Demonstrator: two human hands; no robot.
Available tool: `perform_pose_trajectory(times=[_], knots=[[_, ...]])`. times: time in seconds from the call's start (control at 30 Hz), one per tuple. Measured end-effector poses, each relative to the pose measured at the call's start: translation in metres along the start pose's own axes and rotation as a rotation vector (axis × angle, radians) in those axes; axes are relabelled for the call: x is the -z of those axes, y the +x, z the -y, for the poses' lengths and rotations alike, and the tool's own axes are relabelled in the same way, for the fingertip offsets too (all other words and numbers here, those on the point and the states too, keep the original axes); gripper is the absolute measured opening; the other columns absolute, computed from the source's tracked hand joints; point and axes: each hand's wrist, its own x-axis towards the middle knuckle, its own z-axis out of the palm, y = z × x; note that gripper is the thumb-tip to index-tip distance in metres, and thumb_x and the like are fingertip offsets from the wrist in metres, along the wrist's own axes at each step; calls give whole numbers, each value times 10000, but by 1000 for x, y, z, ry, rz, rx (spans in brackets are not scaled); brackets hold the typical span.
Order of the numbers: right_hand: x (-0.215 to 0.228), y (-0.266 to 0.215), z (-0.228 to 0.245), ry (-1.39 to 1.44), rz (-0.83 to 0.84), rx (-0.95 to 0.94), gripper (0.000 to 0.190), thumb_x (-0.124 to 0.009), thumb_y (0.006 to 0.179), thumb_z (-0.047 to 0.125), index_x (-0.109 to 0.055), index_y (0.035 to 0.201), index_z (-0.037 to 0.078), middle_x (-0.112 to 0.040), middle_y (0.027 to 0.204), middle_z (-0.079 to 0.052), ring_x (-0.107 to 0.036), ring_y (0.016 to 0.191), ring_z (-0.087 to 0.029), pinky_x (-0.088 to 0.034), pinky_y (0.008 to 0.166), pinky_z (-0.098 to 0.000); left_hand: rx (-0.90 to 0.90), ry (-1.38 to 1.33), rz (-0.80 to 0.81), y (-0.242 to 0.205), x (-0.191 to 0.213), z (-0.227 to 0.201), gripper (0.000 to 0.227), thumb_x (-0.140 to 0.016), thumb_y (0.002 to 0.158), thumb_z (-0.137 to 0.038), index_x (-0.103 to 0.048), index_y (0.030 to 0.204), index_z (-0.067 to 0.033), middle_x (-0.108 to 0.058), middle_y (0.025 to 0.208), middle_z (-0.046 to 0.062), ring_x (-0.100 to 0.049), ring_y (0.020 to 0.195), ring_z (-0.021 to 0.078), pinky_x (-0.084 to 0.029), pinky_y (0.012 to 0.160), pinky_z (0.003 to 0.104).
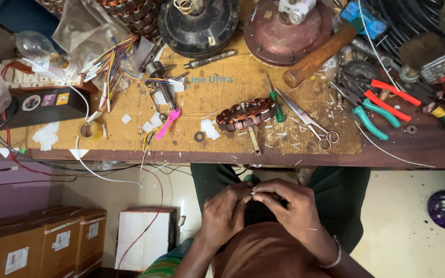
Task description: The person assembles a cylindrical electrical component by inserting small white insulating pieces into slots on a copper-wound rotor. They use scissors to cut the pieces and a screwdriver to adjust the assembly. The work is performed on a cluttered workbench with various tools and parts visible.
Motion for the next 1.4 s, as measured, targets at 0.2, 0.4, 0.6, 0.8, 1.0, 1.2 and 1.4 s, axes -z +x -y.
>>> perform_pose_trajectory(times=[0.2, 0.4, 0.6, 0.8, 1.0, 1.2, 1.4], knots=[[-11, -1, -9, -9, -82, -14, 174, -801, 822, 55, -720, 970, 13, -764, 920, -102, -762, 802, -207, -582, 701, -301, 92, 60, -18, -1, -12, 4, 247, -669, 864, 87, -646, 1082, -26, -744, 1033, 145, -761, 875, 300, -614, 761, 366], [-28, -2, -19, 28, -104, -23, 153, -718, 879, -21, -667, 1021, -1, -727, 932, -116, -753, 815, -216, -578, 707, -308, 329, 36, -69, 3, -15, 5, 145, -688, 884, 27, -690, 1009, -48, -761, 883, 131, -774, 750, 253, -601, 659, 328], [-27, -3, -36, 368, 78, -30, 170, -762, 870, -25, -674, 1016, -34, -746, 975, -110, -745, 881, -153, -621, 743, -274, 438, -71, 73, 10, 17, -5, 119, -699, 876, -14, -713, 992, -38, -771, 851, 127, -787, 715, 248, -600, 633, 344], [-37, -4, -54, 611, 179, -380, 113, -694, 910, -17, -651, 1010, -46, -754, 906, -105, -749, 814, -133, -637, 735, -276, 280, 101, 123, 17, 20, -9, 129, -721, 894, -57, -709, 1022, -61, -764, 911, 142, -767, 816, 333, -600, 675, 392], [-21, -10, -58, 1160, 360, -473, 141, -700, 937, 80, -611, 947, -29, -727, 830, -156, -706, 647, -184, -598, 594, -323, 97, -102, 265, 18, 34, -11, 323, -798, 808, -63, -685, 1106, -13, -731, 1007, 170, -720, 916, 371, -578, 799, 430], [-4, -15, -45, 1181, 455, -499, 181, -720, 962, 98, -580, 954, -16, -659, 803, -91, -654, 638, -158, -565, 545, -324, 128, -276, 244, 9, 27, -15, 237, -765, 859, -10, -654, 1068, -14, -726, 1025, 150, -744, 951, 322, -594, 833, 374], [-1, -15, -41, 1104, 504, -499, 188, -710, 966, 144, -584, 953, 5, -733, 883, -131, -650, 657, -141, -565, 569, -314, 389, -376, 335, 11, 25, -20, 96, -757, 895, 13, -695, 962, -15, -730, 889, 107, -766, 799, 252, -590, 705, 343]])
